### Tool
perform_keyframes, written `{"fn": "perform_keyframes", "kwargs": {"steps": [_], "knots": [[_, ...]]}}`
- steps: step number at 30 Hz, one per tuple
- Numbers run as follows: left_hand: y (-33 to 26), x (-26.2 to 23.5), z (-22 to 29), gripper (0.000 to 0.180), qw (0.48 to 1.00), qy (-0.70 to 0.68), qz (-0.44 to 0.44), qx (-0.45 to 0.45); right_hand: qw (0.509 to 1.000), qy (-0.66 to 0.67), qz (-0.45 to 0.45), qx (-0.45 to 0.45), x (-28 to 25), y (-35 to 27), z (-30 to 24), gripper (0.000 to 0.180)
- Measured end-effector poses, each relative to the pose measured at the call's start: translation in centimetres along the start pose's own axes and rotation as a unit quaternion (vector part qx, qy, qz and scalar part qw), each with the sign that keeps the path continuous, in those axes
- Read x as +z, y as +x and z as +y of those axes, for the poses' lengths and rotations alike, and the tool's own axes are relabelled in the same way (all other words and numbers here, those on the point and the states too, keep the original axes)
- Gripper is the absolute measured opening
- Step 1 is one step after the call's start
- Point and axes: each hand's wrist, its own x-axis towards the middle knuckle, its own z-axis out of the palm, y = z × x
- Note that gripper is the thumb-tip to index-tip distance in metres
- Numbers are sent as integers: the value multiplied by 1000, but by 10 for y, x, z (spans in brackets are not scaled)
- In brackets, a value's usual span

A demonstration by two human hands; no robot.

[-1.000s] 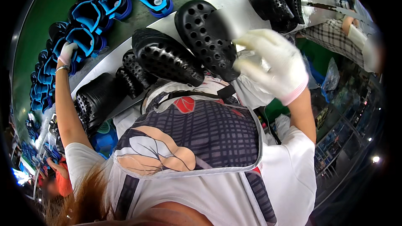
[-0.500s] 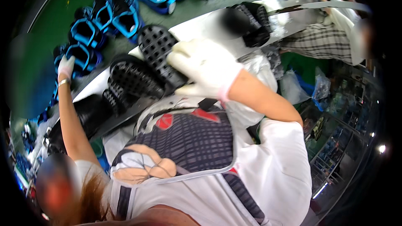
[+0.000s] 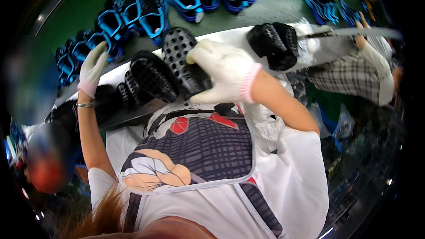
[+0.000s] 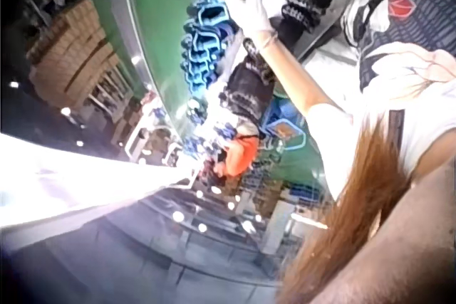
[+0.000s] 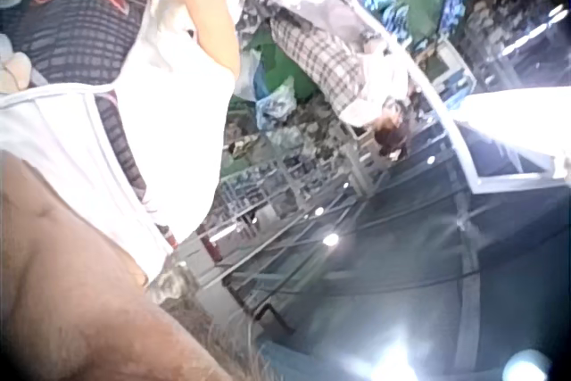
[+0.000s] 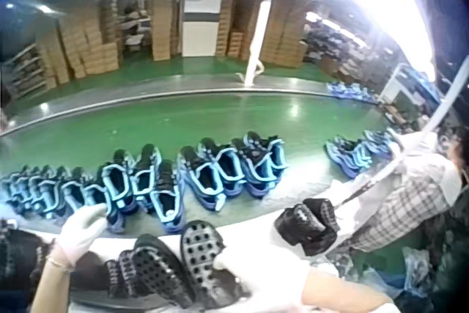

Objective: The person takes shoe components out of a white bag, places them on a metal workbench, and matches them with blue and black shoe bodies already on the bench.

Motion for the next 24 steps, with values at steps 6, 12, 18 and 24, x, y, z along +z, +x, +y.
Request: {"fn": "perform_keyframes", "kwargs": {"steps": [6,12,18,24], "knots": [[-33,30,89,58,909,-348,-210,93,991,57,23,-123,-19,47,-35,65],[-46,17,74,70,769,-603,-214,11,989,89,-26,-117,7,113,-67,53],[-45,-26,24,22,779,-626,-2,-10,987,76,-140,-19,42,194,-95,49],[-34,-61,-26,36,750,-655,-21,-88,991,-14,-130,-20,83,265,-114,47]]}}
